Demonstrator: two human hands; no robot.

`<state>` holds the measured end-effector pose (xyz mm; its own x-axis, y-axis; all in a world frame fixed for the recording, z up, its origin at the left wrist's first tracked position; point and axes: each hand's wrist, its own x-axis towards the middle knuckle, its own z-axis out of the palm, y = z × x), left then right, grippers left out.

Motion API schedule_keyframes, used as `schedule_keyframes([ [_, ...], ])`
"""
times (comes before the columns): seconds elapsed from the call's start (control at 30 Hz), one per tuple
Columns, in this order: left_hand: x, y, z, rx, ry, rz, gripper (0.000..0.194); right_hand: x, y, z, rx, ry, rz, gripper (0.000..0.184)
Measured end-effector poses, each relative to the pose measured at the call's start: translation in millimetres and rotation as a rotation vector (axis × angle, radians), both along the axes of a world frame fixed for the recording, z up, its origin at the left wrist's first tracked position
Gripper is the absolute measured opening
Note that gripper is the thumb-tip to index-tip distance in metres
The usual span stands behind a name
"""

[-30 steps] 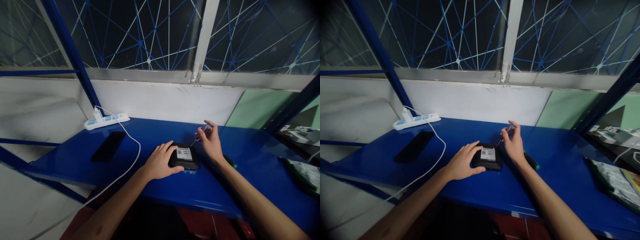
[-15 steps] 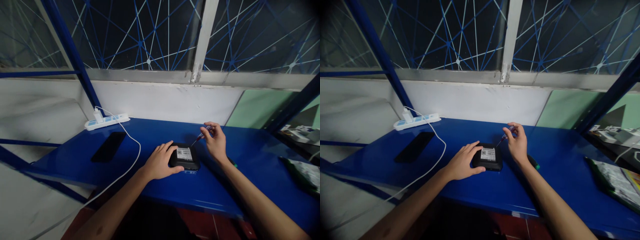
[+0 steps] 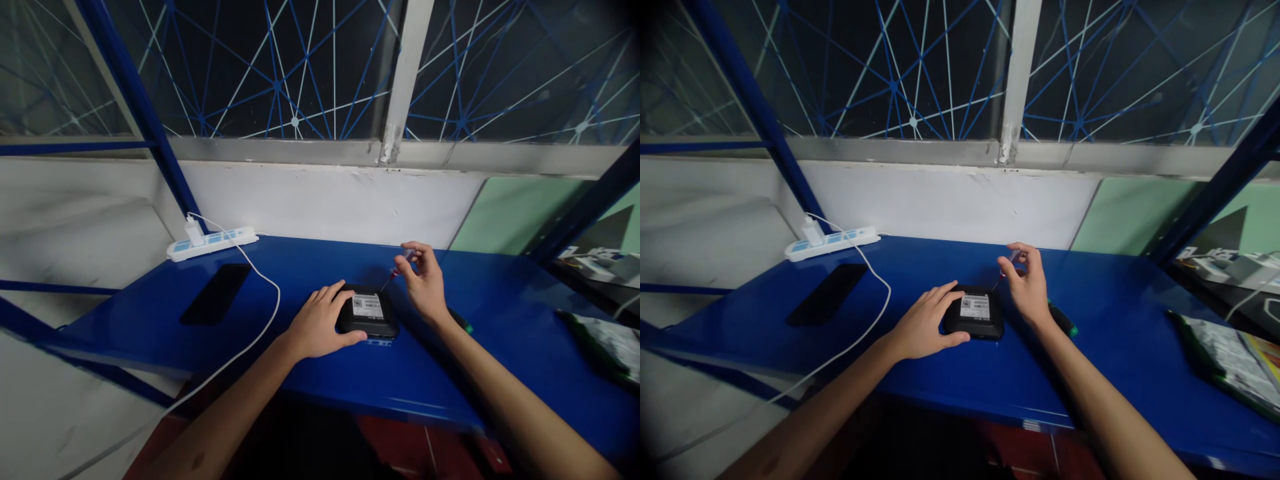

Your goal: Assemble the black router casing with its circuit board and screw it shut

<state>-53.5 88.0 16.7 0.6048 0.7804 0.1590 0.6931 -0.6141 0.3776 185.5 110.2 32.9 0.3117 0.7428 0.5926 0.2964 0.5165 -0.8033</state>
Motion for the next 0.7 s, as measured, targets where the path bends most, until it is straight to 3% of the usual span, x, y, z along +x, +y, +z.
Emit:
schedule_keyframes([
  [0.1,-0.1,0.0,0.8,-0.014,-0.001,0.002,0.085,2.4,0.1,2.6,0.026,-0.025,-0.059,0.023],
  [0.2,-0.1,-0.9,2.3,-0.022,0.0,0.0,0.085,5.1,2.0,-0.2,-0.003,-0.037,-0.095,0.029],
  [0.4,-0.1,-1.3,2.4,-0.013,0.005,0.004,0.083,4.3,5.0,-11.1,-0.081,-0.063,-0.036,0.035],
  [0.57,0.4,-1.0,1.9,-0.003,0.018,0.001,0.083,3.5,3.8,-11.8,-0.135,-0.12,-0.037,0.047],
  [0.7,0.5,-1.7,3.4,-0.011,0.012,0.001,0.083,2.9,4.7,-11.5,-0.135,-0.108,-0.028,0.045],
])
